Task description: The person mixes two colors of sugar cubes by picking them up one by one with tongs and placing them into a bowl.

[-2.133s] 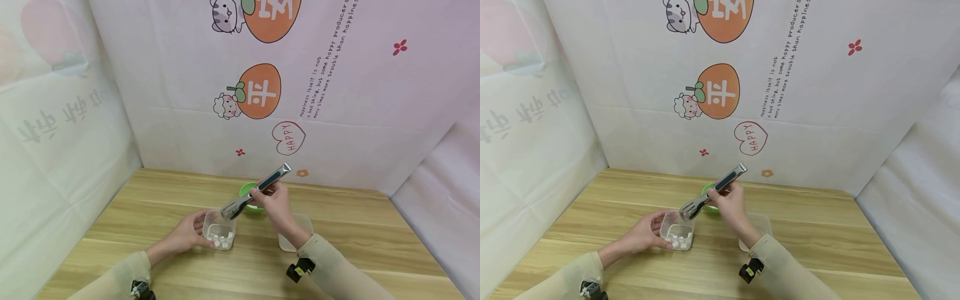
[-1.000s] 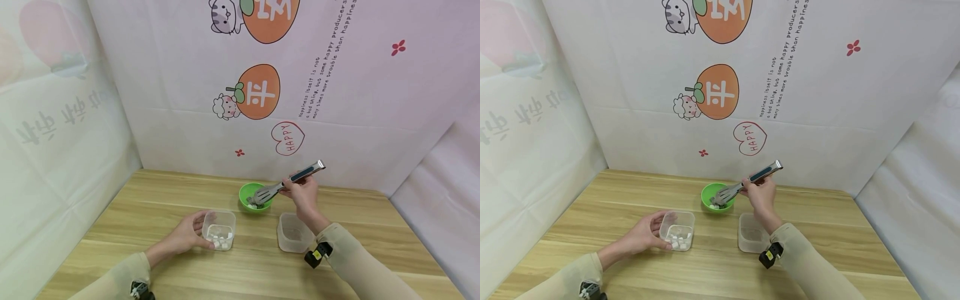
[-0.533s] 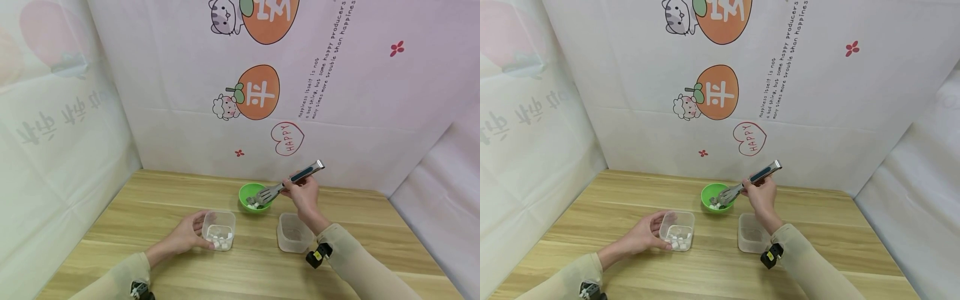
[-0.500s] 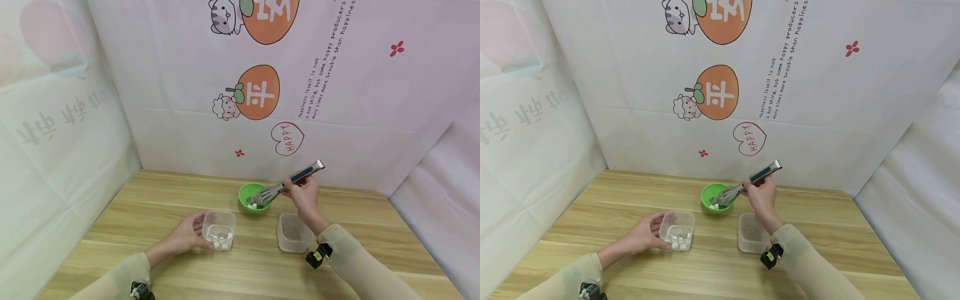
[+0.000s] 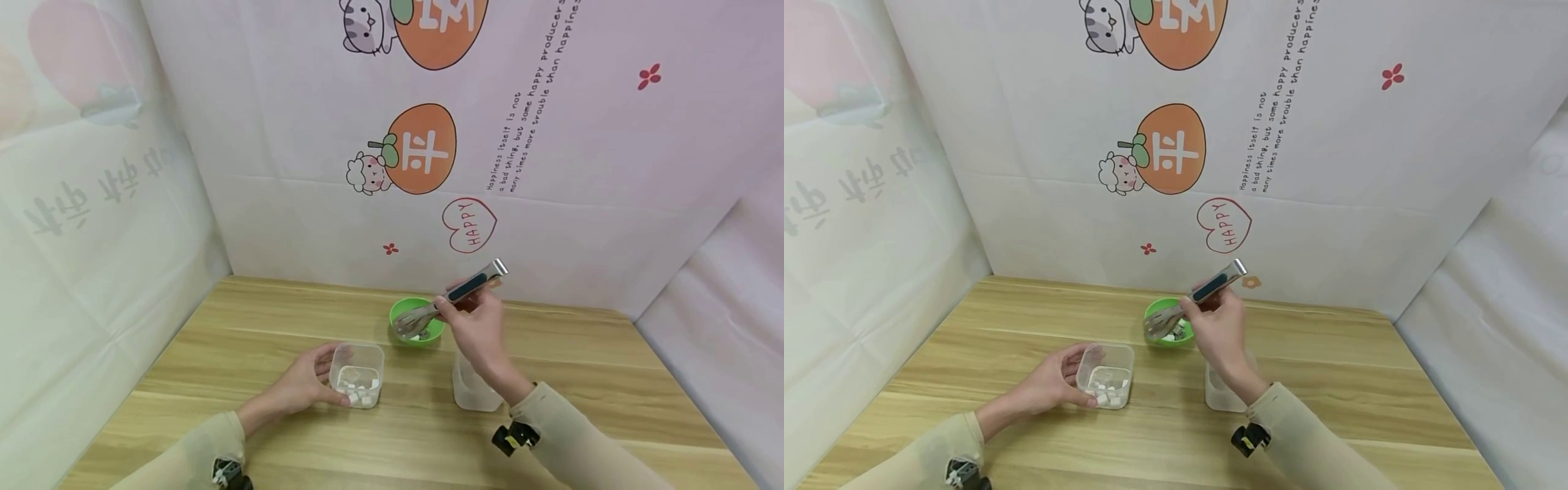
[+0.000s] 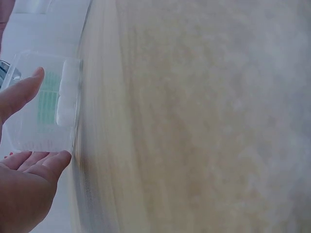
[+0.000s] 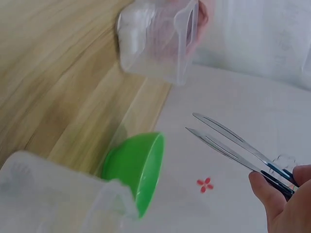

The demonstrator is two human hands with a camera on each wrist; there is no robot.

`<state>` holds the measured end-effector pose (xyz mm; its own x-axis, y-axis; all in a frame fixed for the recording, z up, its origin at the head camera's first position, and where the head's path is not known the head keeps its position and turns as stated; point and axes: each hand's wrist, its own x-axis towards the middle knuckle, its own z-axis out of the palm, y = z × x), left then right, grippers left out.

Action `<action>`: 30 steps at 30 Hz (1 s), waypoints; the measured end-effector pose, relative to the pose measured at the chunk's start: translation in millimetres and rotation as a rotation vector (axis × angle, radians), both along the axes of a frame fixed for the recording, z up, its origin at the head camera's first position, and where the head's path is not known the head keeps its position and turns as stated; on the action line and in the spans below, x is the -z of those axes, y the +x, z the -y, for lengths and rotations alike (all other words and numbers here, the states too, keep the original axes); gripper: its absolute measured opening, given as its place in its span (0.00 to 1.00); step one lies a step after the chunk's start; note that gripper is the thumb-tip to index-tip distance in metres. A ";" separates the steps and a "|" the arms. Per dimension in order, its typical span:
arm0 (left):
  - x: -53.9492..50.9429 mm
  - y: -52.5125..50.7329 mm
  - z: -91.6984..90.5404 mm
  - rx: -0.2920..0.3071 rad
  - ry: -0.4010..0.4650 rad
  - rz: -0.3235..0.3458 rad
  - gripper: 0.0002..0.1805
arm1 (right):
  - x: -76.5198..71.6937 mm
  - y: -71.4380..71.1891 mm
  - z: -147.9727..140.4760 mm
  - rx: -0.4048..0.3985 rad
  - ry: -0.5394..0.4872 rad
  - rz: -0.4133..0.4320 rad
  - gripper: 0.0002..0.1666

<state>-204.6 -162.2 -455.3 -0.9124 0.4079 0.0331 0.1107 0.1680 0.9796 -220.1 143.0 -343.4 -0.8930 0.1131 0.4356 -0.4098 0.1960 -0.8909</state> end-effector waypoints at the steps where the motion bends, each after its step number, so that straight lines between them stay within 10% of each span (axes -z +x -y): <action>1: -0.2 0.1 0.0 -0.002 -0.002 0.002 0.56 | -1.1 3.0 3.2 -0.011 0.020 -0.015 0.12; 30: 1.2 -1.1 2.2 0.030 0.010 -0.002 0.55 | 5.8 28.9 59.7 -0.312 0.296 -0.028 0.14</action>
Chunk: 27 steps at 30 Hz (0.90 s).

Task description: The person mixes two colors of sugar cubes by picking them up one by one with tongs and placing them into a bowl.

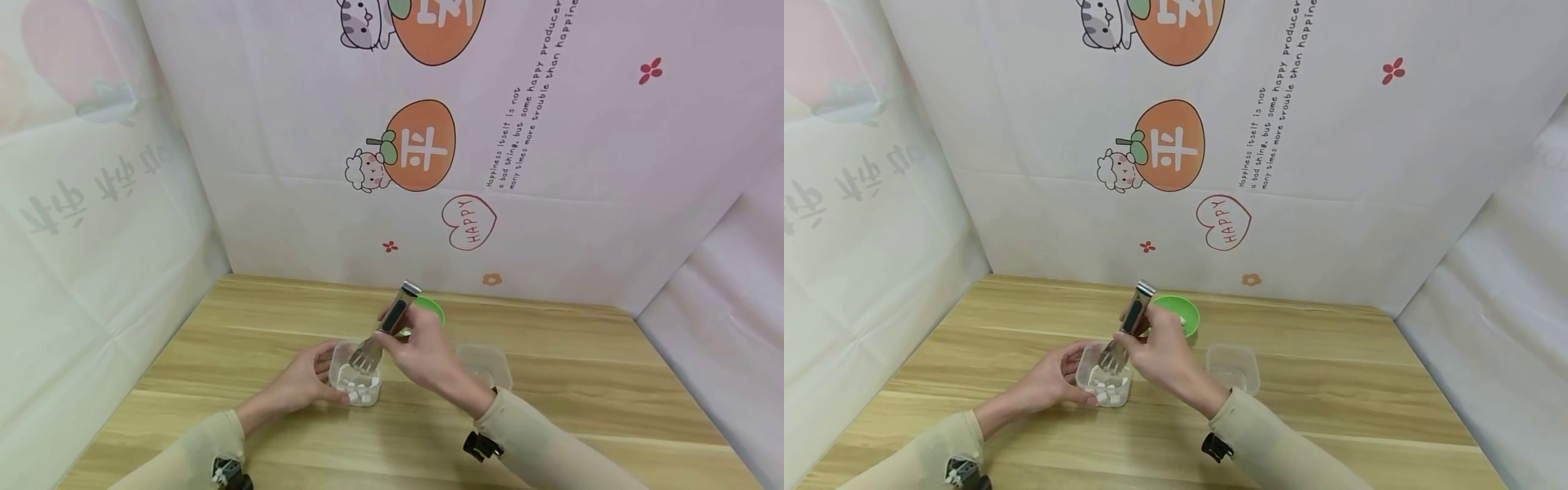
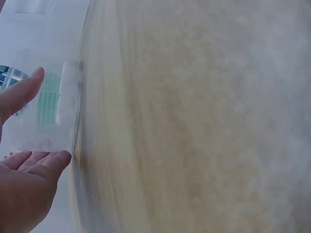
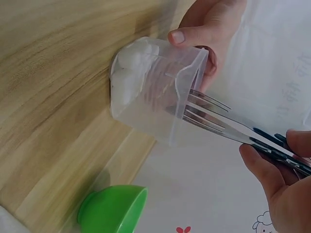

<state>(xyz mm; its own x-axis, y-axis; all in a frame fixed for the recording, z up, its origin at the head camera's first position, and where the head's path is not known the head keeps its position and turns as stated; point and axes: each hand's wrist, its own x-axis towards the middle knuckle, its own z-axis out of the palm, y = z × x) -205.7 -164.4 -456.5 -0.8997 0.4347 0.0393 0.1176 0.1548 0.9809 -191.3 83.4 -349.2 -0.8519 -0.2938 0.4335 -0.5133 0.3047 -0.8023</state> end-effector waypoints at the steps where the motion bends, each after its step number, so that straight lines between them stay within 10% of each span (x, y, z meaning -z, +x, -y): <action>1: 0.3 0.1 0.1 0.001 0.000 -0.001 0.55 | 1.0 -0.4 1.2 -0.013 0.014 0.010 0.14; 27: 0.5 0.8 -1.4 -0.009 -0.009 -0.010 0.56 | 19.8 -9.9 11.6 -0.045 0.095 0.031 0.14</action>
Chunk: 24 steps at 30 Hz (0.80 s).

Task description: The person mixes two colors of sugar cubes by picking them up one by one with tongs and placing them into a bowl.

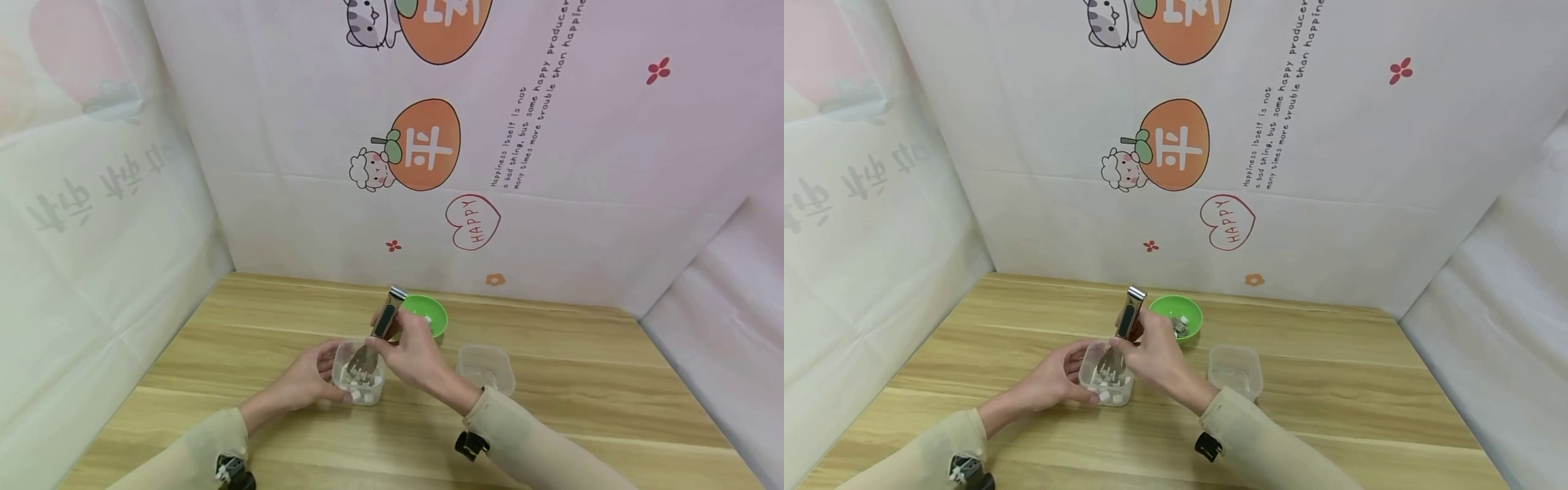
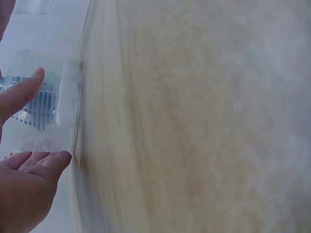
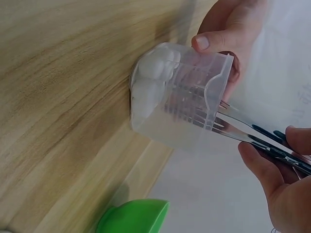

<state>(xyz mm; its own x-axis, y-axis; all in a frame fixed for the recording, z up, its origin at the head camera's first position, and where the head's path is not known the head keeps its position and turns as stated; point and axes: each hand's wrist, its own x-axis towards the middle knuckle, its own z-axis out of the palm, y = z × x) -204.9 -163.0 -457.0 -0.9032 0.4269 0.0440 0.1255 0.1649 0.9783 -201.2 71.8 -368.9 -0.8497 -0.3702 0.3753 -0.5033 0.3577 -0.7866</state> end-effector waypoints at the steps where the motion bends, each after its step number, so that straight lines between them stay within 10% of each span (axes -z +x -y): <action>1: -0.2 -0.1 -0.2 0.000 0.000 -0.003 0.56 | -0.1 -0.2 -0.2 0.003 0.002 0.005 0.14; 24: 2.0 -0.8 0.1 0.000 0.001 -0.015 0.56 | 8.0 -9.1 -4.1 0.061 0.000 -0.002 0.14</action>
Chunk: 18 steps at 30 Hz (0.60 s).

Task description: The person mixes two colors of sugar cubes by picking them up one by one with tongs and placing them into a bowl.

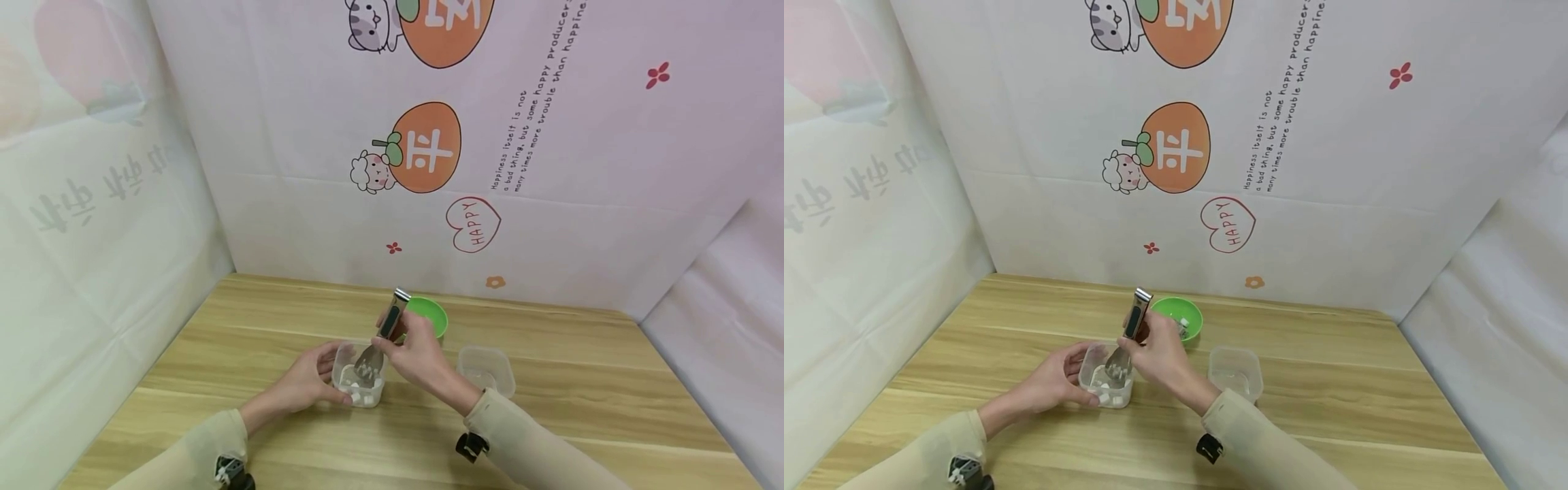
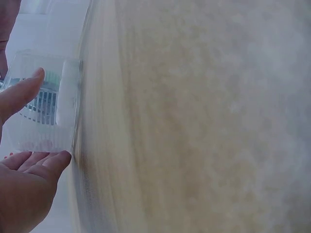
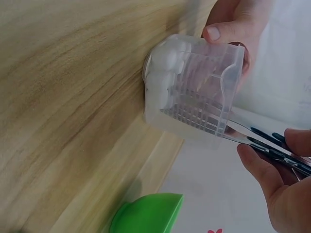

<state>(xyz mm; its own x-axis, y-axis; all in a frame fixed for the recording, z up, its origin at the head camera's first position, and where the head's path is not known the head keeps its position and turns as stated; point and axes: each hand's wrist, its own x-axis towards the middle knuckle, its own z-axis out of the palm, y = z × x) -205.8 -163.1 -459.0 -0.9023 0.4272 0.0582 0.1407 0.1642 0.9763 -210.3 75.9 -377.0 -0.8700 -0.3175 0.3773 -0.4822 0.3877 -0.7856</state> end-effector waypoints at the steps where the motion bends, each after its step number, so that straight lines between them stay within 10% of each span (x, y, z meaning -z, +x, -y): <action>1: 0.0 0.0 -0.1 -0.001 0.002 -0.001 0.56 | 0.3 0.1 0.3 0.000 0.004 -0.002 0.14; 18: -2.1 0.4 0.7 0.010 0.012 0.009 0.56 | 1.7 -0.5 2.9 0.005 0.017 -0.017 0.14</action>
